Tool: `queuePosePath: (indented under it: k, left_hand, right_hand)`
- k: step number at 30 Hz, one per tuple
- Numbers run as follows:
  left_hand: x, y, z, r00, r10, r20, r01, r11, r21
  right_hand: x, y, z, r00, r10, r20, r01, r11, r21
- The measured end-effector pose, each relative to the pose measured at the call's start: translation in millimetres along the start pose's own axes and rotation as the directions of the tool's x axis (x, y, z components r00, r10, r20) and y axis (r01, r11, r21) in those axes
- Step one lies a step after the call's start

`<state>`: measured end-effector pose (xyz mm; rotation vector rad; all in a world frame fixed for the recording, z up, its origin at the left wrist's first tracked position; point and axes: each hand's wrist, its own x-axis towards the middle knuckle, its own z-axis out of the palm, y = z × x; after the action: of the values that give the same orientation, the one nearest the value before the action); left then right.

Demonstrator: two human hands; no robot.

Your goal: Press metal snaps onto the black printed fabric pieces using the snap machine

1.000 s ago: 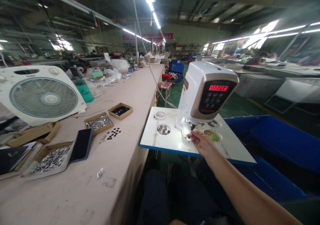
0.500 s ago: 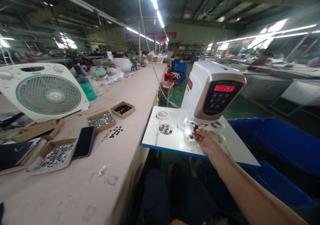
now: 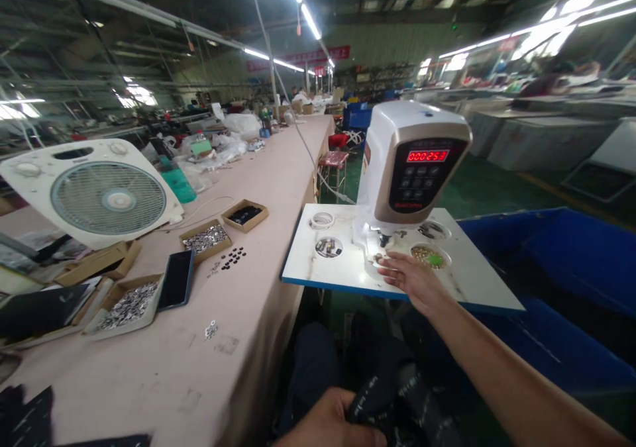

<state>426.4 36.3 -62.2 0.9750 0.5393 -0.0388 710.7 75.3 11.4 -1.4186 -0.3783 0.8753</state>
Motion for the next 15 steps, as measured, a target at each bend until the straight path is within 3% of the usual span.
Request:
queuePosePath:
  k: [2,3,6,8,11,13,15]
  left_hand:
    - [2,8,-0.8,0.997,0.033,-0.063,-0.036,0.998,-0.048]
    - [3,14,-1.7,0.994,0.055,-0.095,-0.06,0.997,-0.045]
    - [5,42,-6.7,0.977,0.16,-0.14,-0.141,0.981,0.133]
    - [6,65,-9.2,0.957,0.264,-0.115,-0.208,0.91,0.358]
    - [7,97,-8.1,0.907,0.418,-0.056,-0.263,0.664,0.7]
    - [10,112,-6.1,0.888,0.459,-0.02,-0.259,0.536,0.803]
    - [16,121,-5.9,0.887,0.461,0.023,-0.278,0.495,0.823]
  right_hand:
    - [-35,4,-3,0.983,-0.046,0.178,0.083,0.974,-0.21]
    - [-53,7,-5,0.944,-0.075,0.323,0.195,0.914,-0.356]
    - [-96,18,-8,0.753,-0.048,0.657,0.56,0.57,-0.601]
    - [-108,25,-10,0.697,-0.016,0.717,0.659,0.408,-0.632]
    - [-107,29,-14,0.681,-0.05,0.731,0.715,0.264,-0.648]
    - [-101,24,-17,0.687,-0.107,0.719,0.722,0.212,-0.658]
    - [-95,18,-22,0.704,-0.142,0.696,0.707,0.235,-0.667]
